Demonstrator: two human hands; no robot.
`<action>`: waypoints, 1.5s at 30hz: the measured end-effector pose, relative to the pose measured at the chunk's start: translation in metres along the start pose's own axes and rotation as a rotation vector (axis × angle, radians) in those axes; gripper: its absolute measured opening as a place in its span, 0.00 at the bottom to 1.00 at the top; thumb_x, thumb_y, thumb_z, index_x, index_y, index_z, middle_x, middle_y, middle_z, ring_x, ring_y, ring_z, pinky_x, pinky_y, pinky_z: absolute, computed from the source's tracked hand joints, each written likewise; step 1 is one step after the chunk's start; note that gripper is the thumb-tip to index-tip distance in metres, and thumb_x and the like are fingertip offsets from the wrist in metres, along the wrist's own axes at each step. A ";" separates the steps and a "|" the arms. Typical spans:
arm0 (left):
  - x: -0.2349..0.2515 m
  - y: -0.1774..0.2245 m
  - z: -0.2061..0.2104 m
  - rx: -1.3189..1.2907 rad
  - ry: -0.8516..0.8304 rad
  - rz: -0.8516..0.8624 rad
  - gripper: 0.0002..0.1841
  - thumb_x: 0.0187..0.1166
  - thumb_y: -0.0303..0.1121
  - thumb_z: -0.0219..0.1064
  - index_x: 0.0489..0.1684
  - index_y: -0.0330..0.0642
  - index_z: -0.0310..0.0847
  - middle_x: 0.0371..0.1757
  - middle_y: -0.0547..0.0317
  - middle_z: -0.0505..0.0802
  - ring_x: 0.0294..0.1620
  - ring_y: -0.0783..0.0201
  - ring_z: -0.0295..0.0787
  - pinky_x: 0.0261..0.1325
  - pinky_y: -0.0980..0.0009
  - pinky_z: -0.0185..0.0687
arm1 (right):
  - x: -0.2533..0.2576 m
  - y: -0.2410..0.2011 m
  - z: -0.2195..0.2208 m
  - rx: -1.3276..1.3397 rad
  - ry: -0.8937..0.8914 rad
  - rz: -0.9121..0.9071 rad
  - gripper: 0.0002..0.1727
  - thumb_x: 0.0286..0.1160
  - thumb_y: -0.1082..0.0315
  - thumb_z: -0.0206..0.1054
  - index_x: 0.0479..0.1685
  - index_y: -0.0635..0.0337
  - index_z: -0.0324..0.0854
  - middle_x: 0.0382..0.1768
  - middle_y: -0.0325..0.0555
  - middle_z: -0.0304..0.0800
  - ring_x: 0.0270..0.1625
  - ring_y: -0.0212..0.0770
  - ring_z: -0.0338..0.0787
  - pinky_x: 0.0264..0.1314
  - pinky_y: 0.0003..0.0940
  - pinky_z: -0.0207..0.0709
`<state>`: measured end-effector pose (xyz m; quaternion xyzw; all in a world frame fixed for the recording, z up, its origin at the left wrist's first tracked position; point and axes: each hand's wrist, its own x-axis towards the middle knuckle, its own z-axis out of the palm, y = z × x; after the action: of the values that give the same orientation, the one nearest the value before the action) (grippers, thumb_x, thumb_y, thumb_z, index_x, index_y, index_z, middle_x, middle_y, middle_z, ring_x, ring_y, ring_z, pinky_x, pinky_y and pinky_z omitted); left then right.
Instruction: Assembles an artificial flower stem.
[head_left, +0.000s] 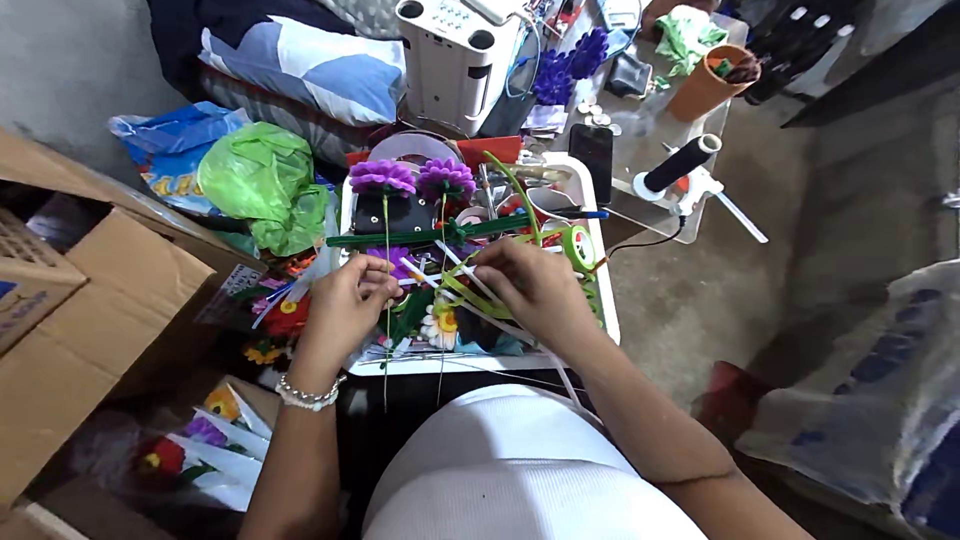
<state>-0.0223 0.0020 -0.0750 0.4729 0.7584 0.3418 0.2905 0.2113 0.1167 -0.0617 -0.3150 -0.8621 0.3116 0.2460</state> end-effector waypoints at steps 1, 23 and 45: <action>0.000 0.000 0.002 0.022 -0.001 0.005 0.13 0.75 0.26 0.75 0.55 0.39 0.83 0.45 0.58 0.95 0.39 0.67 0.94 0.47 0.65 0.93 | 0.001 0.003 -0.001 -0.043 0.008 0.025 0.09 0.84 0.62 0.66 0.51 0.56 0.87 0.41 0.42 0.93 0.39 0.39 0.92 0.44 0.43 0.87; 0.021 0.052 0.056 0.414 -0.102 0.202 0.17 0.79 0.17 0.62 0.63 0.37 0.84 0.63 0.43 0.90 0.67 0.42 0.86 0.68 0.44 0.80 | 0.000 0.007 0.039 -0.201 -0.041 -0.051 0.08 0.73 0.63 0.75 0.43 0.57 0.92 0.47 0.54 0.89 0.54 0.58 0.87 0.55 0.59 0.77; 0.010 0.064 0.001 -0.790 -0.114 0.147 0.25 0.77 0.18 0.67 0.74 0.45 0.77 0.50 0.62 0.92 0.46 0.68 0.94 0.52 0.73 0.93 | -0.008 0.009 -0.022 0.526 0.079 -0.083 0.07 0.83 0.72 0.63 0.52 0.61 0.83 0.44 0.39 0.93 0.45 0.31 0.92 0.49 0.29 0.89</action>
<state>0.0079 0.0323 -0.0257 0.3962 0.5154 0.6000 0.4663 0.2338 0.1244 -0.0549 -0.2166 -0.7533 0.5022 0.3654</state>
